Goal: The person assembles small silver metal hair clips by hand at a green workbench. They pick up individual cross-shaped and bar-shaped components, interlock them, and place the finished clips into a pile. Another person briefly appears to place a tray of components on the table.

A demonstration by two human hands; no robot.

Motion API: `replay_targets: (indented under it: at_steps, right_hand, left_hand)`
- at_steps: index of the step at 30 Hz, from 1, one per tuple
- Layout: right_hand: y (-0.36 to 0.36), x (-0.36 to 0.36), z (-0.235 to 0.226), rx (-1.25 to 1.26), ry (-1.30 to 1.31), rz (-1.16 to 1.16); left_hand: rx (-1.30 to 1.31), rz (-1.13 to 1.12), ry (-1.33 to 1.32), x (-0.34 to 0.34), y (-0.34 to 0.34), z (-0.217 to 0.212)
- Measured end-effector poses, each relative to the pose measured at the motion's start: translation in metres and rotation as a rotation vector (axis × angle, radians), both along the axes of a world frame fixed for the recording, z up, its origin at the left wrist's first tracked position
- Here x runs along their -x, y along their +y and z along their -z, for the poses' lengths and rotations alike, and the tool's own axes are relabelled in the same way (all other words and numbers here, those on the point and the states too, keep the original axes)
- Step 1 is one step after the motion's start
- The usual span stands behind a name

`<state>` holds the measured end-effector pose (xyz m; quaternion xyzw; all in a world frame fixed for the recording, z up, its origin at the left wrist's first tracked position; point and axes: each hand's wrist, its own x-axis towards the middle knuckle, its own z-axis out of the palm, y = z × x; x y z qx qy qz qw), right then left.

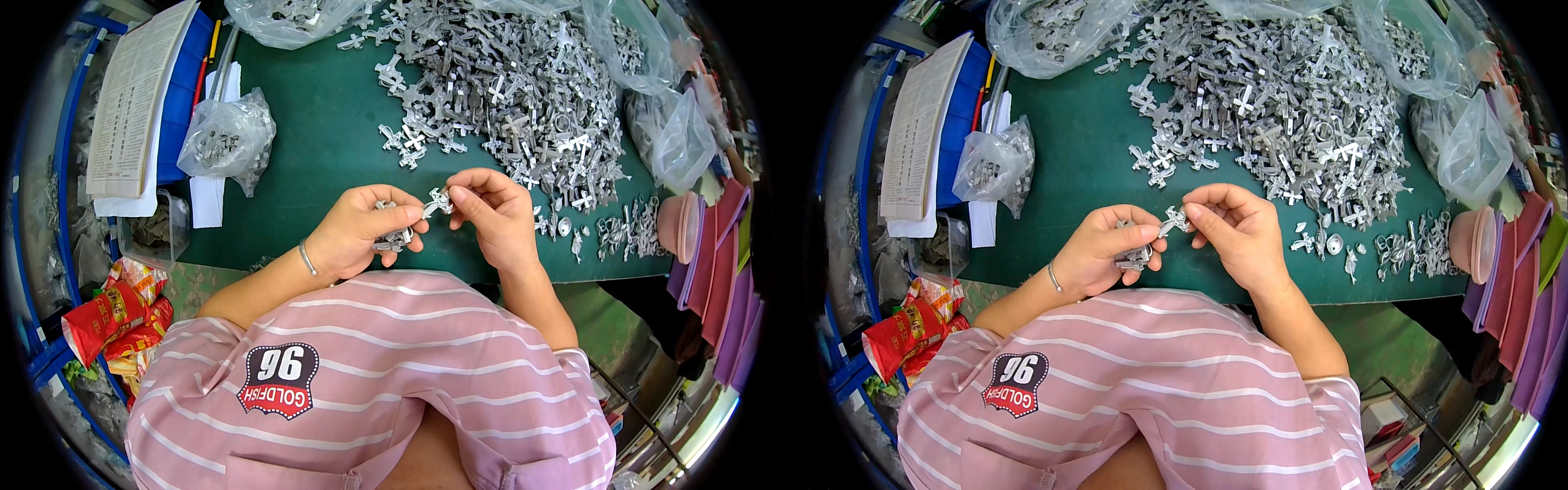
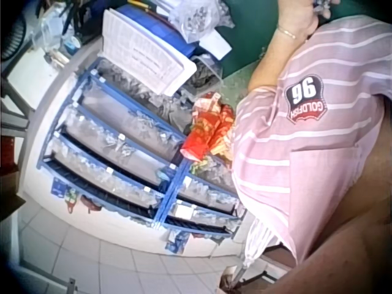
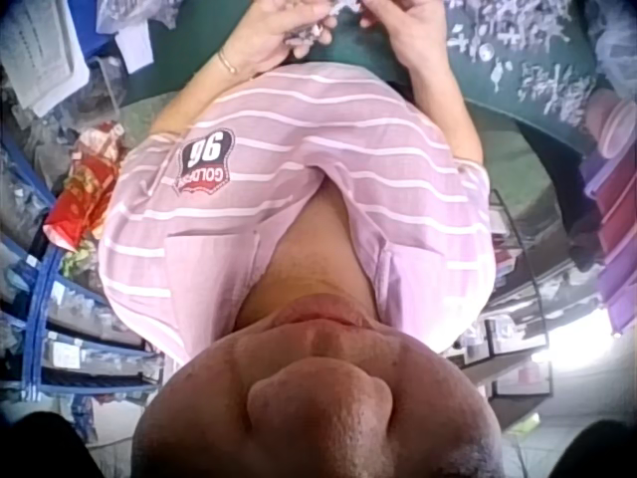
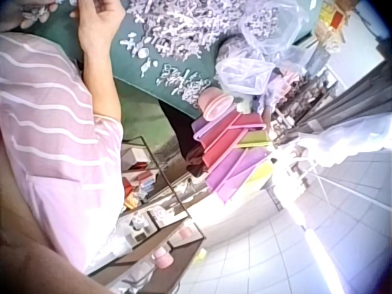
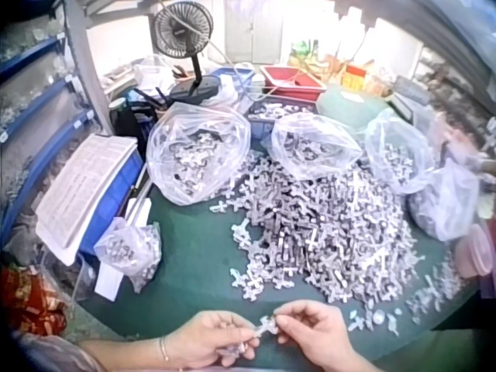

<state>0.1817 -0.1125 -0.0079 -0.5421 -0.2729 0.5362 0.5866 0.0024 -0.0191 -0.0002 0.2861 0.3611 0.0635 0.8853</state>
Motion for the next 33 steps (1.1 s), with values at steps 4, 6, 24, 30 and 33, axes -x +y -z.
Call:
replay_targets:
  at_steps: [4,6,24,30,33]
  right_hand:
    - [0.0001,0.0007,-0.0004,0.003,-0.011,0.005]
    - [-0.0002,0.0005,0.0002,0.001,-0.009,0.002]
    - [-0.0008,0.0001,0.0010,0.014,-0.007,-0.008]
    - [-0.0009,0.0004,0.0019,0.017,-0.007,-0.007]
    - [-0.0007,0.0007,0.0011,0.019,-0.003,-0.006]
  left_hand:
    - [-0.003,0.004,-0.013,0.0000,-0.0006,0.0003]
    - [0.001,0.006,-0.022,0.0001,-0.0003,0.0004]
    - [-0.005,0.011,-0.009,-0.0003,-0.0008,-0.0010]
    - [0.001,0.012,-0.020,-0.0004,-0.0008,-0.0008]
    - [0.005,0.012,-0.020,-0.0003,-0.0008,0.0002]
